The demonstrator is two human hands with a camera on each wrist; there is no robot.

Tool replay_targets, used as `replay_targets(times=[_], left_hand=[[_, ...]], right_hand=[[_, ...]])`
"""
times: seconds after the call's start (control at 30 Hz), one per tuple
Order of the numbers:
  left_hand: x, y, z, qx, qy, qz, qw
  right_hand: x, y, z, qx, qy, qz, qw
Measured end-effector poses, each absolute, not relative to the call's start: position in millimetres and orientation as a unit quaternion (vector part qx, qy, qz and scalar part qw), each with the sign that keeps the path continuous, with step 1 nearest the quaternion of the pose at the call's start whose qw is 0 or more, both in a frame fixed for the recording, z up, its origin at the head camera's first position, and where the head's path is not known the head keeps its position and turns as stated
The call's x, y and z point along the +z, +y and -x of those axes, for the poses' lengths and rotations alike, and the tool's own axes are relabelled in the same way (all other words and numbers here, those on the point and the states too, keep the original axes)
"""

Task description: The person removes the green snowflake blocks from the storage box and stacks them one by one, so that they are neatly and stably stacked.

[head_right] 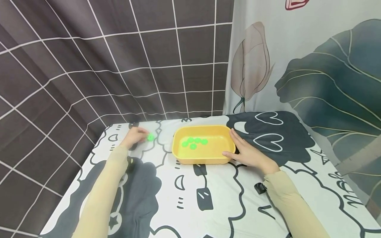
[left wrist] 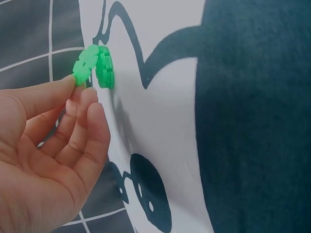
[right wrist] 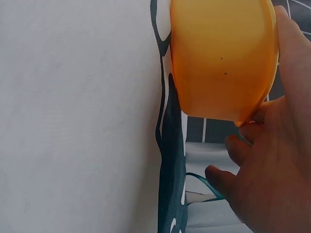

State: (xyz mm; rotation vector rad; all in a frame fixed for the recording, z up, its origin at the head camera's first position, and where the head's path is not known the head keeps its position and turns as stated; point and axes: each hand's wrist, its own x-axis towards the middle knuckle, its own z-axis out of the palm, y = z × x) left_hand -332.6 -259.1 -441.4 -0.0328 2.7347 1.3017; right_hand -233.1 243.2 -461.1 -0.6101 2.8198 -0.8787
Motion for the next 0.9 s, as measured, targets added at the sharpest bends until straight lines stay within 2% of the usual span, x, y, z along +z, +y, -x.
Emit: replay_targets(times=[0.9], left_hand=[[-456,-259,337,0.442,0.896,0.042,0.031]], right_hand=[[-461,243,233,-0.294,0.933,0.194,0.071]])
